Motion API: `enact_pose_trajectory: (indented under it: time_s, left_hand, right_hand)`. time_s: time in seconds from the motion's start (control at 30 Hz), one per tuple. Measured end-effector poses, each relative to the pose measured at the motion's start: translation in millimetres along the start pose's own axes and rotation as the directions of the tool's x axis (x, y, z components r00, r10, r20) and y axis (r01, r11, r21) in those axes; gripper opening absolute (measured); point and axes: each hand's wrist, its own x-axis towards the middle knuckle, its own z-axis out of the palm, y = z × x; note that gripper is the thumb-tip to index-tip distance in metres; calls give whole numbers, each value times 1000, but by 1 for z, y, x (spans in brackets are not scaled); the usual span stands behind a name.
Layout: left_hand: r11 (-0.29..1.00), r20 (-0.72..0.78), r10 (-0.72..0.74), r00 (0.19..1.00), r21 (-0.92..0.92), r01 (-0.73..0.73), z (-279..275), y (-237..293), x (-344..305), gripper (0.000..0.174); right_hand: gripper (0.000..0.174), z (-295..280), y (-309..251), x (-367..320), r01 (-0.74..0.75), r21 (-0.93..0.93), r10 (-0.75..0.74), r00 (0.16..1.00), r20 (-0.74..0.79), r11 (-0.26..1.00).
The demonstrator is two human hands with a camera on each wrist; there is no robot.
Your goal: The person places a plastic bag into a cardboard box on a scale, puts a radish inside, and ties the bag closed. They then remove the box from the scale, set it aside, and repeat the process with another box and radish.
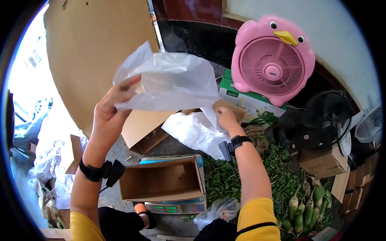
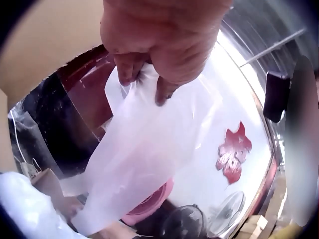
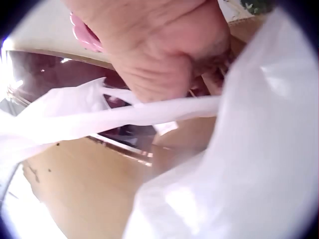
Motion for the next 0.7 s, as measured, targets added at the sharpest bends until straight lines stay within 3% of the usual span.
enact_pose_trajectory:
  time_s: [0.03,0.07,0.1,0.13,0.17,0.23,0.37,0.43,0.47,0.53,0.57,0.7]
  left_hand:
    - [991,20,-80,997,-103,82,-6,6,-8,28]
    - [992,18,-73,997,-99,74,-13,11,-17,28]
    - [986,64,-129,990,-99,135,-21,17,-28,28]
    - [975,111,-186,976,-98,197,-29,22,-38,28]
    - [973,159,-172,972,-128,193,-37,25,-47,31]
    - [983,178,-152,972,-76,167,-52,34,-69,33]
    - [986,225,-168,960,19,168,-84,59,-113,31]
    - [974,187,-227,956,58,220,-94,72,-137,27]
    - [971,183,-240,953,60,233,-101,78,-151,27]
    - [947,224,-316,922,139,291,-113,88,-178,28]
    - [940,229,-335,914,145,309,-114,92,-191,26]
    - [926,296,-377,877,130,354,-114,104,-230,23]
  right_hand:
    - [35,-18,-58,-20,-43,234,35,999,40,971]
    - [35,-26,-98,-33,-35,236,28,999,34,971]
    - [35,-34,-130,-44,-206,540,162,978,129,816]
    - [36,-39,-151,-52,-361,758,250,931,264,543]
    - [36,-44,-163,-59,-356,758,247,933,260,546]
    - [33,-48,-182,-69,-459,837,127,888,442,297]
    - [27,-53,-196,-97,-424,807,-35,877,479,411]
    - [20,-56,-212,-120,-442,570,51,819,572,693]
    - [20,-56,-215,-133,-450,564,52,811,583,692]
    - [18,-57,-221,-159,-327,454,-22,791,612,829]
    - [17,-59,-227,-175,-382,489,-37,759,651,784]
    - [26,-70,-234,-216,-465,285,112,659,744,838]
